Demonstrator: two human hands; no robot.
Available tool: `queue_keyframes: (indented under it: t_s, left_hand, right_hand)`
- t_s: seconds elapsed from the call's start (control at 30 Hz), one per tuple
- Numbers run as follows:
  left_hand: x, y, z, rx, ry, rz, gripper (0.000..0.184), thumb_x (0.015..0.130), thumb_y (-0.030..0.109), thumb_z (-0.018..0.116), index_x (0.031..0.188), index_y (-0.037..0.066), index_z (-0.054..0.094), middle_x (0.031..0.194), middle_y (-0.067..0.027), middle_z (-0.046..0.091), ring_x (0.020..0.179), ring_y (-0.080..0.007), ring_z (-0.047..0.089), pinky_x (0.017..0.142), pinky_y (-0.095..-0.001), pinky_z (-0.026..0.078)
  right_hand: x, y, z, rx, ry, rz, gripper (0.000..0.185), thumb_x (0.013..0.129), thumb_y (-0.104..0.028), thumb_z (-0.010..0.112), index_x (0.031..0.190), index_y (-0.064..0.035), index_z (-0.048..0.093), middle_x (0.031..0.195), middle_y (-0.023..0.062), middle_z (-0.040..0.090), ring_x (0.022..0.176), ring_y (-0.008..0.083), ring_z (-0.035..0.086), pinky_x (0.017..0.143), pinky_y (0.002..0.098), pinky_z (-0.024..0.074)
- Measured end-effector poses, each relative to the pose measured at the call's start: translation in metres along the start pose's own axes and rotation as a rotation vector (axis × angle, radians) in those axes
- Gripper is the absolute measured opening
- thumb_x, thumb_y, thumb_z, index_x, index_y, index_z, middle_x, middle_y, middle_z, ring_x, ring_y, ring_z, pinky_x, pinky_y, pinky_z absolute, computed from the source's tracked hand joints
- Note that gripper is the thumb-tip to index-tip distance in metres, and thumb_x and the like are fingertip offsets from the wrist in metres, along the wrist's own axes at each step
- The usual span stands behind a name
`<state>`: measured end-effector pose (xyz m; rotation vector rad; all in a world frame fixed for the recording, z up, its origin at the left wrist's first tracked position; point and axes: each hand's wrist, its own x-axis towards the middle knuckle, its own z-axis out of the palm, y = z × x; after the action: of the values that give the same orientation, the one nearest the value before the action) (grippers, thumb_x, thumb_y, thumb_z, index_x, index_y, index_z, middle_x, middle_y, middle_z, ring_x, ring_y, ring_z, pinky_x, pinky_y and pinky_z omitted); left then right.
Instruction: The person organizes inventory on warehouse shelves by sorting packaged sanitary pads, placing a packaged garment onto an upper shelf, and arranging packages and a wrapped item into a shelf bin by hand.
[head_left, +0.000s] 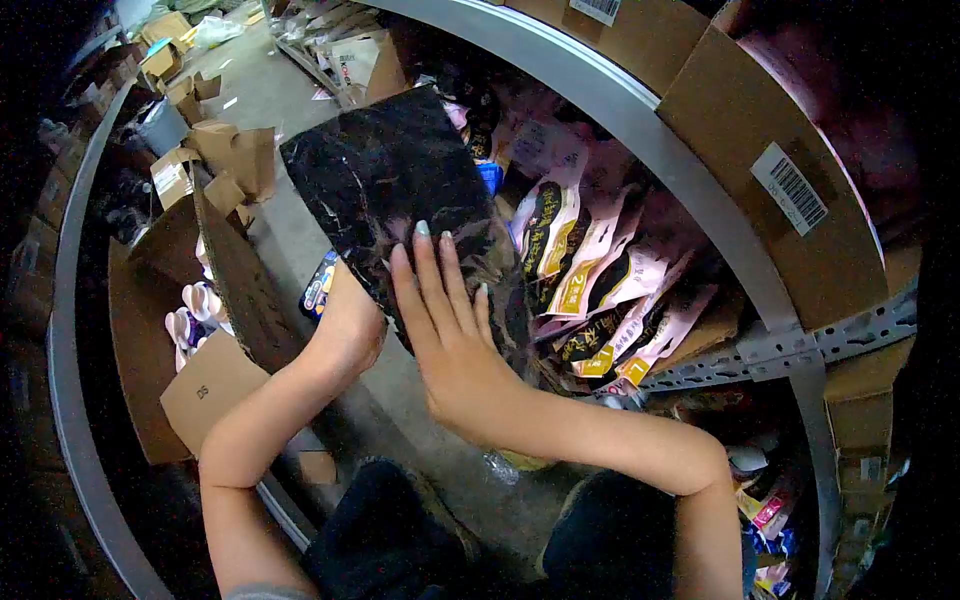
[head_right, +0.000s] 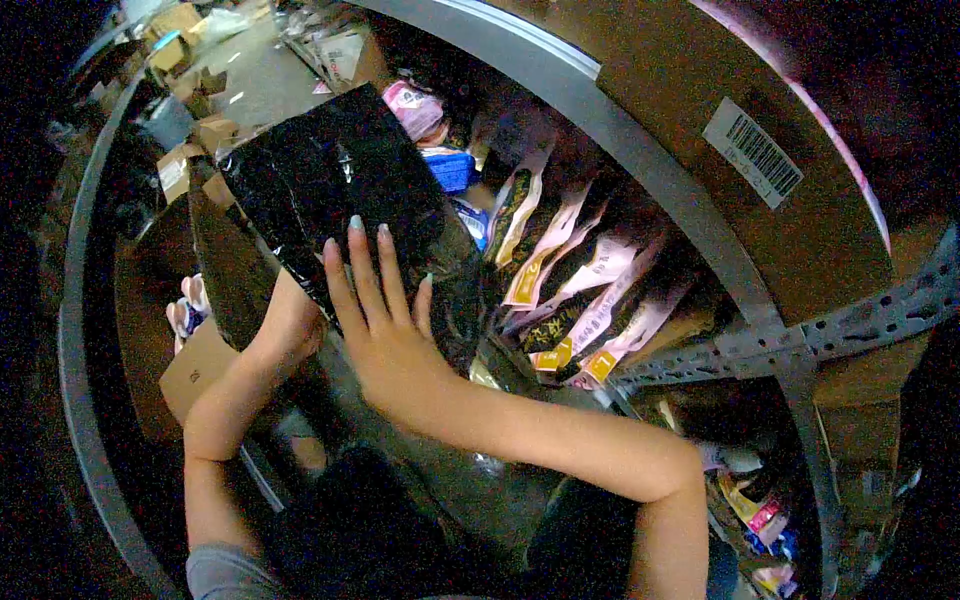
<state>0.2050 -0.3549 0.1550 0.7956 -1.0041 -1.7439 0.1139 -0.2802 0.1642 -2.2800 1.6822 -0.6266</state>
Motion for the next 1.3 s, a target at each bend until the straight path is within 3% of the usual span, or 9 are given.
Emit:
queue_keyframes:
  t_s: [0.1,0.17,0.23,0.3,0.43,0.5,0.67,1.1,1.3]
  left_hand:
    - [0.012,-0.007,-0.02,0.124,0.049,-0.266,0.026,0.081,0.023,0.038,0.098,0.006,0.046,0.09,-0.0033,0.054,0.078,-0.0165,0.053,0.062,-0.0296,0.045]
    - [0.024,-0.008,-0.031,0.26,0.081,-0.324,0.028,0.08,0.027,0.041,0.098,0.005,0.046,0.086,-0.0044,0.055,0.076,-0.02,0.055,0.063,-0.0322,0.046]
    - [0.053,-0.038,-0.073,-0.107,0.3,-0.403,0.033,0.078,0.032,0.045,0.097,0.005,0.046,0.085,-0.0064,0.056,0.073,-0.0217,0.055,0.065,-0.0357,0.045]
    - [0.063,-0.043,-0.092,-0.121,0.38,-0.197,0.046,0.073,0.043,0.048,0.095,0.003,0.046,0.092,-0.0113,0.053,0.078,-0.0245,0.054,0.074,-0.0397,0.042]
    - [0.046,-0.064,-0.076,-0.306,0.289,-0.604,0.061,0.072,0.058,0.033,0.107,0.009,0.044,0.105,-0.0122,0.046,0.1,-0.0237,0.041,0.083,-0.041,0.034]
    - [0.028,-0.068,-0.05,-0.326,0.02,-0.565,0.058,0.075,0.054,0.032,0.111,0.009,0.04,0.108,-0.0099,0.045,0.098,-0.0232,0.043,0.084,-0.0399,0.033]
    - [0.003,-0.058,-0.05,-0.279,-0.17,-0.559,0.057,0.076,0.052,0.032,0.111,0.008,0.04,0.108,-0.0102,0.045,0.098,-0.0238,0.043,0.084,-0.0388,0.033]
    - [0.049,-0.111,-0.11,-0.323,0.001,-0.575,0.054,0.077,0.048,0.032,0.111,0.006,0.039,0.109,-0.011,0.043,0.098,-0.0252,0.043,0.085,-0.036,0.034]
    - [0.043,-0.103,-0.104,-0.495,-0.157,-0.506,0.053,0.077,0.046,0.032,0.111,0.005,0.039,0.11,-0.0114,0.043,0.098,-0.0259,0.043,0.085,-0.0348,0.035]
  right_hand:
    - [0.007,0.014,0.01,0.059,0.02,0.02,0.07,0.061,0.007,0.036,0.125,-0.0034,0.008,0.126,0.0242,0.007,0.118,0.0374,0.004,0.092,0.0397,0.0202]
    - [0.011,0.035,0.003,0.318,0.064,-0.038,0.059,0.067,0.003,0.039,0.122,-0.0013,0.017,0.118,0.0273,0.026,0.111,0.0389,0.025,0.089,0.0365,0.0278]
    - [0.009,0.042,-0.03,0.492,0.056,0.249,0.045,0.07,0.003,0.041,0.114,0.0021,0.032,0.104,0.0211,0.046,0.098,0.0297,0.043,0.086,0.0295,0.03]
    - [0.003,0.056,-0.042,0.764,0.294,0.195,0.034,0.073,-0.003,0.046,0.106,0.0017,0.04,0.095,0.0117,0.053,0.089,0.0198,0.049,0.083,0.0274,0.0321]
    - [-0.015,0.048,-0.054,1.416,0.211,0.404,0.037,0.073,-0.013,0.053,0.106,0.0001,0.041,0.098,0.0064,0.051,0.089,0.0132,0.047,0.079,0.025,0.0343]
    - [-0.013,0.053,-0.037,1.487,0.102,0.398,0.035,0.074,-0.013,0.052,0.105,-0.0005,0.042,0.097,0.0061,0.052,0.087,0.013,0.048,0.079,0.0249,0.0345]
    - [-0.001,0.069,0.041,1.369,-0.096,0.575,0.027,0.076,-0.017,0.051,0.099,-0.0017,0.048,0.095,0.0053,0.053,0.087,0.0103,0.045,0.079,0.0238,0.0329]
    - [0.005,0.071,0.028,1.536,0.175,0.431,0.025,0.076,-0.007,0.05,0.099,0.0003,0.043,0.096,0.0067,0.051,0.089,0.0121,0.046,0.08,0.0263,0.0341]
    - [-0.011,0.094,0.042,0.879,0.263,0.419,0.036,0.071,-0.022,0.056,0.096,0.0028,0.046,0.092,0.0145,0.051,0.089,0.0221,0.046,0.081,0.0307,0.0337]
